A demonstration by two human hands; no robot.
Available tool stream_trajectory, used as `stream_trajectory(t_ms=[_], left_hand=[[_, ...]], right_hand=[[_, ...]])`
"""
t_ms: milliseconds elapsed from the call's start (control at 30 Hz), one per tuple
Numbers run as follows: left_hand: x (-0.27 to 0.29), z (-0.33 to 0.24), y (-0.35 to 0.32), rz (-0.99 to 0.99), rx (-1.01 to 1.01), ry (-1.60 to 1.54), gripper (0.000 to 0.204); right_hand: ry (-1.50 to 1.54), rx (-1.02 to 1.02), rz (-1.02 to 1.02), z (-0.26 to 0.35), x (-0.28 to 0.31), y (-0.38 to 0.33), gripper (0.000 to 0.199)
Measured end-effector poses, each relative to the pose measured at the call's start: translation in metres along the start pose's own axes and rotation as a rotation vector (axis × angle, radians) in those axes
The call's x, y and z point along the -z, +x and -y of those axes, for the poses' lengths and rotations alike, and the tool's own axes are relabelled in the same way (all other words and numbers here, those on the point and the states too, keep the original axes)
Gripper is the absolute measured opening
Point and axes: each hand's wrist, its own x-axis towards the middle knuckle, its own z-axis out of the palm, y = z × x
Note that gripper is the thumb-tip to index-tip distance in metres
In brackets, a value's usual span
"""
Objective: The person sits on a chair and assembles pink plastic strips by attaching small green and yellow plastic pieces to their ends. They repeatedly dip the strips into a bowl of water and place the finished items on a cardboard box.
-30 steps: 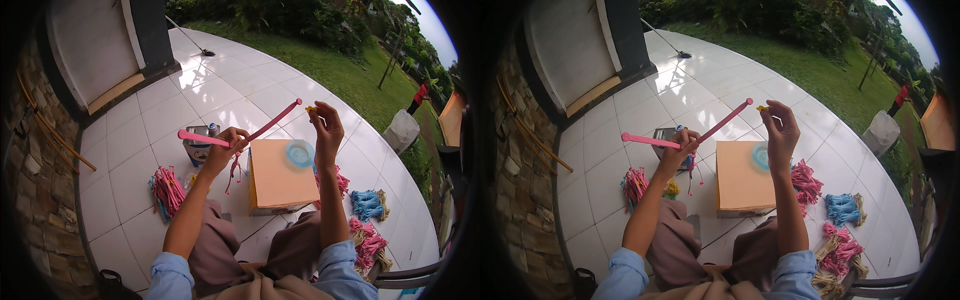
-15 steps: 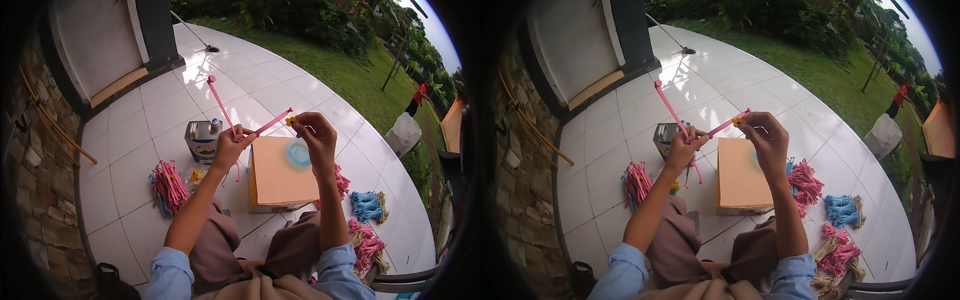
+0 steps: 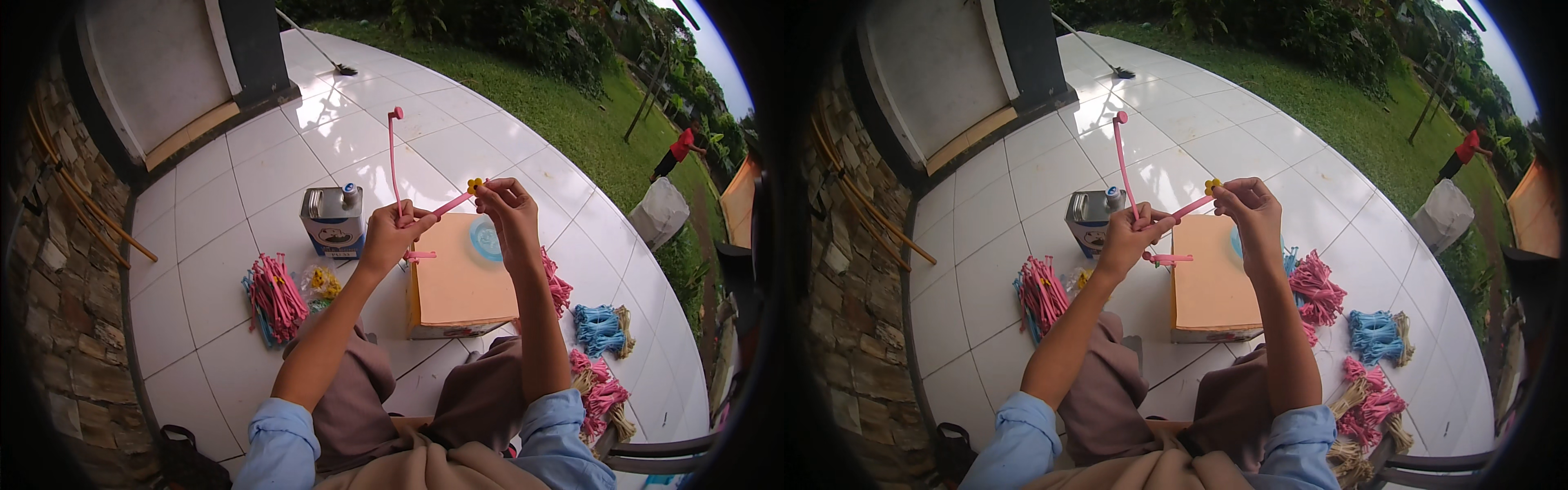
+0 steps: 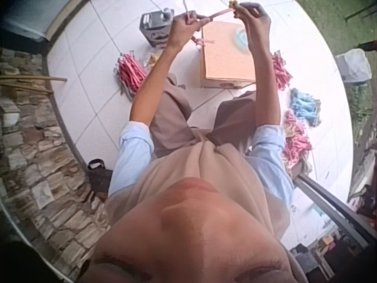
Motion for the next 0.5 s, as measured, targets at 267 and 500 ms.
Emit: stream_trajectory(t_ms=[267,500], left_hand=[[-0.002,-0.001,-0.001,0.007,-0.032,0.033,0.049],[-0.002,0.002,-0.004,-0.015,-0.092,0.143,0.047]], right_hand=[[-0.282,0.019,0.134,-0.004,-0.012,-0.009,0.019],[-0.520,0.159,0.169,-0.010,-0.016,-0.008,0.012]])
